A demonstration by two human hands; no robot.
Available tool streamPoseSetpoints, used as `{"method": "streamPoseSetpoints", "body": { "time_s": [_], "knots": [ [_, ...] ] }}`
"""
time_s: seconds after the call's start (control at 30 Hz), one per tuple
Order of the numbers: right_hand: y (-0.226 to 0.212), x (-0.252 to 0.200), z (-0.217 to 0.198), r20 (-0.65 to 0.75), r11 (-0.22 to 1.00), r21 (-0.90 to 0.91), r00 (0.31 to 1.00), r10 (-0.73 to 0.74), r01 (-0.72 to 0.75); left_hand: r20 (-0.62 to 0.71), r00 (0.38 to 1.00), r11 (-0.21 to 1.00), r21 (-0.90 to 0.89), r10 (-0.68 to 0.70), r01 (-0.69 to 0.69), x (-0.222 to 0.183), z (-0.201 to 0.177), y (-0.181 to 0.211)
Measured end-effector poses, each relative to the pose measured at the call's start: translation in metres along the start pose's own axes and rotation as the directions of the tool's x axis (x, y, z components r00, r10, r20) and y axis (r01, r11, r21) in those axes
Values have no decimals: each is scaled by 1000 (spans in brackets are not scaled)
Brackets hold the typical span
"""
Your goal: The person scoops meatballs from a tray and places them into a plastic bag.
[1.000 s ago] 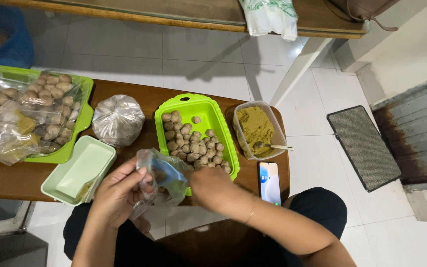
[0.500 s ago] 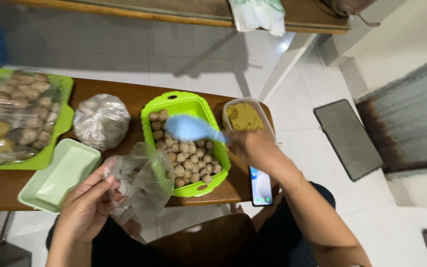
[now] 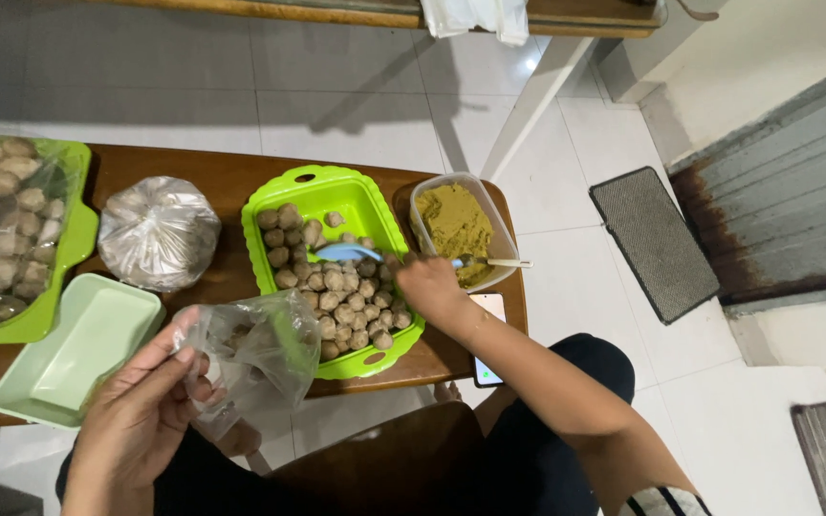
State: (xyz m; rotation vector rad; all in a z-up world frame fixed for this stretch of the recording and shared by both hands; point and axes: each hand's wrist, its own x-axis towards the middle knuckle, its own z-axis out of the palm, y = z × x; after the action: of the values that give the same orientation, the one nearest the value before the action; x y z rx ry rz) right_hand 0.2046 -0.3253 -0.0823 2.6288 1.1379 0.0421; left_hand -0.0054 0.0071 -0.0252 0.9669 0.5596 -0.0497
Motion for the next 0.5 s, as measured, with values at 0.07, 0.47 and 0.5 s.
{"method": "streamPoseSetpoints", "body": {
  "time_s": [0.07,0.47,0.5],
  "knots": [
    [1,16,-12,246,999,7,968,41,-45,5,1000,999,23,26,-26,0,-3,1],
    [27,56,42,2,961,-59,962,272,-271,16,1000,998,-68,-5,7,-1,-5,-6],
    [20,57,34,1,962,-59,964,267,-266,12,1000,997,-71,-3,4,-3,-4,-6]
  ]
}}
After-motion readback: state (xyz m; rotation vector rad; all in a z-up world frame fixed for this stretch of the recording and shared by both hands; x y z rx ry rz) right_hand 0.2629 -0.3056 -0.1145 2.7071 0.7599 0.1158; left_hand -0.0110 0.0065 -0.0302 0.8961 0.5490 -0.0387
